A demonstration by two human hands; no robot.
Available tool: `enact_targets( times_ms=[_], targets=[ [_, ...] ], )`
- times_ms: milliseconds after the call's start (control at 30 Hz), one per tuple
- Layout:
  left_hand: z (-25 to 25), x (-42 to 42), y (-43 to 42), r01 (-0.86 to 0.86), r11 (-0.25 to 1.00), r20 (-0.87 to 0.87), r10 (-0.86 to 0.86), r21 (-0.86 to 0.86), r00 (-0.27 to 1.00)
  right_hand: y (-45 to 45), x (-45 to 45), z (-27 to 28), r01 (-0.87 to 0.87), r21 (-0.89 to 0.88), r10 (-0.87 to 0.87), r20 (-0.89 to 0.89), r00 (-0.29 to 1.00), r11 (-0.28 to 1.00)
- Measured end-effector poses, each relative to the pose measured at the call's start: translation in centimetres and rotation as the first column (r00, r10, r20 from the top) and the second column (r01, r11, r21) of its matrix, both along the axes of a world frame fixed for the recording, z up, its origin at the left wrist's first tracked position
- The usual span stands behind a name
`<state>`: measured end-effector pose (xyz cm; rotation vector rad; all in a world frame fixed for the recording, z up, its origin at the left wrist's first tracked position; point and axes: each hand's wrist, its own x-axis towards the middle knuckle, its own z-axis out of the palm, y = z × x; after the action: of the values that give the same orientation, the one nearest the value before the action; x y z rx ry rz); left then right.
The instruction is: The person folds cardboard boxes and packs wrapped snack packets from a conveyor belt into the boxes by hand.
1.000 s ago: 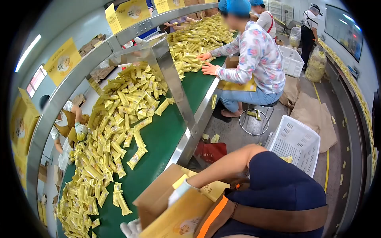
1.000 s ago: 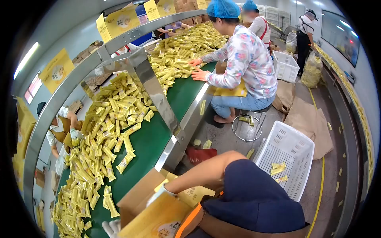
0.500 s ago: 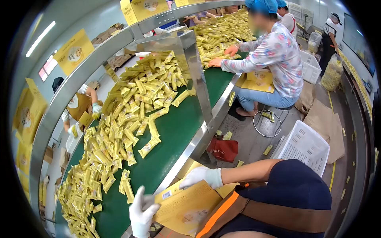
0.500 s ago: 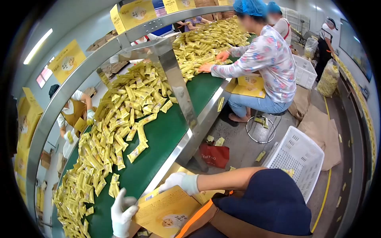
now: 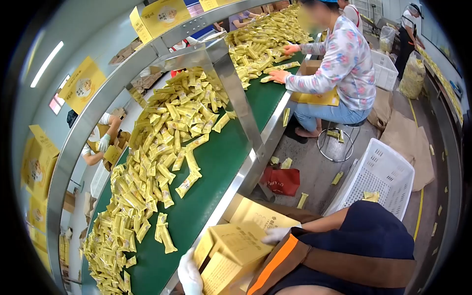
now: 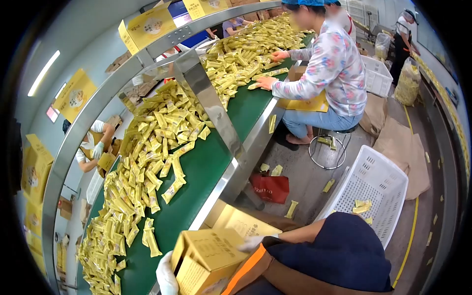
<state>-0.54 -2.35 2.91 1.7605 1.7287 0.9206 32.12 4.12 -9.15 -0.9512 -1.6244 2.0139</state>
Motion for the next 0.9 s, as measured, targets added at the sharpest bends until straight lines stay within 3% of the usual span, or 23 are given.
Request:
enact_targets(
  times_ms=[33, 67, 133, 200, 267, 300, 400, 433, 500, 533, 567, 600, 667, 700, 733, 800, 833, 867, 900],
  targets=[
    [0.2, 0.6, -0.6, -0.212, 0.977, 0.234, 0.209, -0.012, 0.95, 0.7, -1.4, -0.1, 0.046, -0.116, -0.061, -0.131, 0.989, 0.992],
    [0.2, 1.8, -1.3, -0.412, 0.908, 0.45, 0.398, -0.071, 0.799, 1.4, -2.7, 0.1, 0.068, -0.235, -0.127, -0.249, 0.96, 0.97],
    [-1.6, 2.7, -2.1, -0.497, 0.862, 0.562, 0.46, -0.097, 0.688, 3.3, -3.0, 7.4, -0.034, 0.143, 0.098, -0.466, 0.879, 0.989],
    [-4.5, 3.1, -3.1, -0.49, 0.866, 0.569, 0.455, -0.103, 0.685, 5.8, -2.6, 12.7, -0.262, 0.346, 0.369, -0.294, 0.882, 0.901],
    [-8.4, 3.4, -4.2, -0.434, 0.893, 0.527, 0.429, -0.122, 0.734, 8.2, -3.3, 16.5, -0.538, 0.613, 0.516, 0.236, 0.823, 0.578],
    [-10.5, 3.5, -4.9, -0.403, 0.906, 0.489, 0.411, -0.128, 0.769, 9.1, -4.7, 15.7, -0.635, 0.643, 0.565, 0.357, 0.744, 0.429],
    [-16.7, 3.5, -6.9, -0.337, 0.936, 0.265, 0.352, -0.1, 0.898, 6.9, -7.4, 14.6, -0.87, 0.494, 0.576, 0.706, 0.413, 0.019],
    [-17.9, 3.2, -7.3, -0.34, 0.94, 0.12, 0.34, -0.023, 0.933, 5.0, -8.2, 13.5, -0.92, 0.384, 0.493, 0.818, 0.298, -0.081],
    [-14.0, 2.7, -5.5, -0.406, 0.838, -0.139, 0.48, 0.363, 0.866, 2.9, -9.8, 11.8, -0.926, 0.366, 0.491, 0.826, 0.278, -0.092],
    [-10.5, 2.2, -4.4, -0.499, 0.765, -0.076, 0.573, 0.407, 0.816, 2.3, -10.6, 12.0, -0.925, 0.372, 0.493, 0.821, 0.289, -0.078],
    [-6.7, 2.4, -2.9, -0.513, 0.76, -0.01, 0.563, 0.399, 0.826, 1.6, -11.1, 12.5, -0.912, 0.404, 0.491, 0.811, 0.319, -0.075],
    [-3.2, 3.0, -1.4, -0.41, 0.85, 0.047, 0.419, 0.331, 0.907, 1.1, -11.5, 12.9, -0.899, 0.433, 0.485, 0.801, 0.35, -0.067],
    [-1.1, 4.5, 1.2, -0.009, 0.975, -0.298, 0.076, 0.221, 0.952, 0.9, -11.8, 13.5, -0.897, 0.44, 0.531, 0.772, 0.348, -0.051],
    [-1.4, 6.3, 1.6, 0.006, 0.994, -0.6, 0.059, 0.105, 0.798, 1.9, -11.1, 14.6, -0.885, 0.462, 0.583, 0.703, 0.408, 0.061],
    [-3.5, 6.5, 1.3, -0.014, 0.999, -0.775, 0.043, 0.044, 0.631, 3.1, -10.0, 15.2, -0.863, 0.473, 0.611, 0.634, 0.473, 0.177],
    [-3.9, 6.0, 0.7, -0.036, 0.999, -0.755, 0.053, 0.039, 0.654, 5.7, -8.7, 10.5, -0.583, 0.701, 0.394, 0.44, 0.807, 0.41],
    [-3.3, 6.0, 0.5, -0.03, 0.999, -0.709, 0.044, 0.033, 0.704, 6.2, -7.4, 8.5, -0.5, 0.829, 0.128, 0.484, 0.866, 0.251],
    [-2.9, 5.9, 0.4, -0.07, 0.997, -0.747, 0.054, 0.01, 0.662, 6.2, -6.2, 6.7, -0.436, 0.898, -0.14, 0.439, 0.887, 0.052],
    [-2.7, 5.9, 0.4, -0.051, 0.999, -0.714, 0.031, -0.007, 0.7, 6.0, -5.8, 4.9, -0.417, 0.89, -0.13, 0.443, 0.887, 0.183]
  ],
)
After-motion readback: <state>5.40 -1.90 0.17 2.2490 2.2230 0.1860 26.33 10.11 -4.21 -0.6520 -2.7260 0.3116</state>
